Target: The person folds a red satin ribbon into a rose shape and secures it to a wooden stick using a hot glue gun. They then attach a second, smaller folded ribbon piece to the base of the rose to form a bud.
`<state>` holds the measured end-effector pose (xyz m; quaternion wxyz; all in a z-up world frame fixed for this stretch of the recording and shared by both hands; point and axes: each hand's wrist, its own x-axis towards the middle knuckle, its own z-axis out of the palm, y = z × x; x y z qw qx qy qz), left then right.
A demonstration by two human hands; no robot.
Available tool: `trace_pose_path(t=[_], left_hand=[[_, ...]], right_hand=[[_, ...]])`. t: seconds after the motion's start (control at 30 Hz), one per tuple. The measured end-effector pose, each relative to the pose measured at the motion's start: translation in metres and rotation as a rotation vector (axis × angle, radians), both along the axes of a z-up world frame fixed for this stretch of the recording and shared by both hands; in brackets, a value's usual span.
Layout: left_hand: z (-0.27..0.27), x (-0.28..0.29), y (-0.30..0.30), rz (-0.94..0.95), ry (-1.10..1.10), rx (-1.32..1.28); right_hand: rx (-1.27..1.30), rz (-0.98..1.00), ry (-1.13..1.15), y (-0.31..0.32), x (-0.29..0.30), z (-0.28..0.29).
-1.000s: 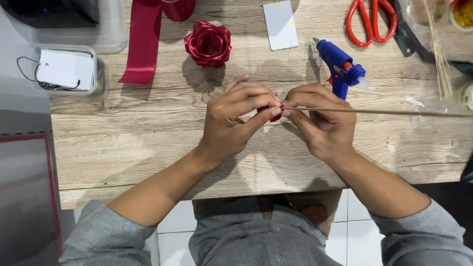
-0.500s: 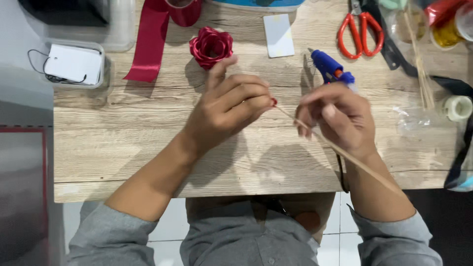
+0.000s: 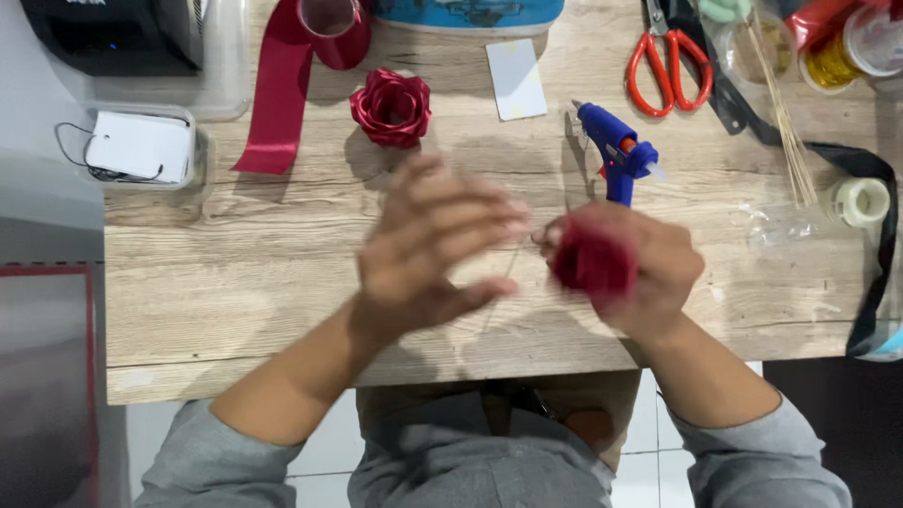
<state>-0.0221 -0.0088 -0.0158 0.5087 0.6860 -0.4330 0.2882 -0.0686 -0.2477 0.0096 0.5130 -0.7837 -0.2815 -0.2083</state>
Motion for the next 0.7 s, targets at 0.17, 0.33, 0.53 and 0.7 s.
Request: trace_pose_path(t=[0.17,0.33,0.53,0.7], left_hand=[[0.03,-0.013,-0.004,-0.055,-0.045,0.017],[0.031,-0.011,-0.001,0.004,-0.091,0.04],[0.025,-0.013,-0.003,-0.02,-0.039,0.055],[0.024,-0.011,-0.006,-0.014,-0.075,-0.021]], right_hand=[[-0.014,0.082,-0.114,0.011,0.008,-0.016],[-0.042,0.03,-0.101,0.014,0.009,-0.021],[-0.097,-0.002,-0.1,0.011,0.008,-0.024],[-0.078,0.059,-0.098,0.017,0.01,-0.019]])
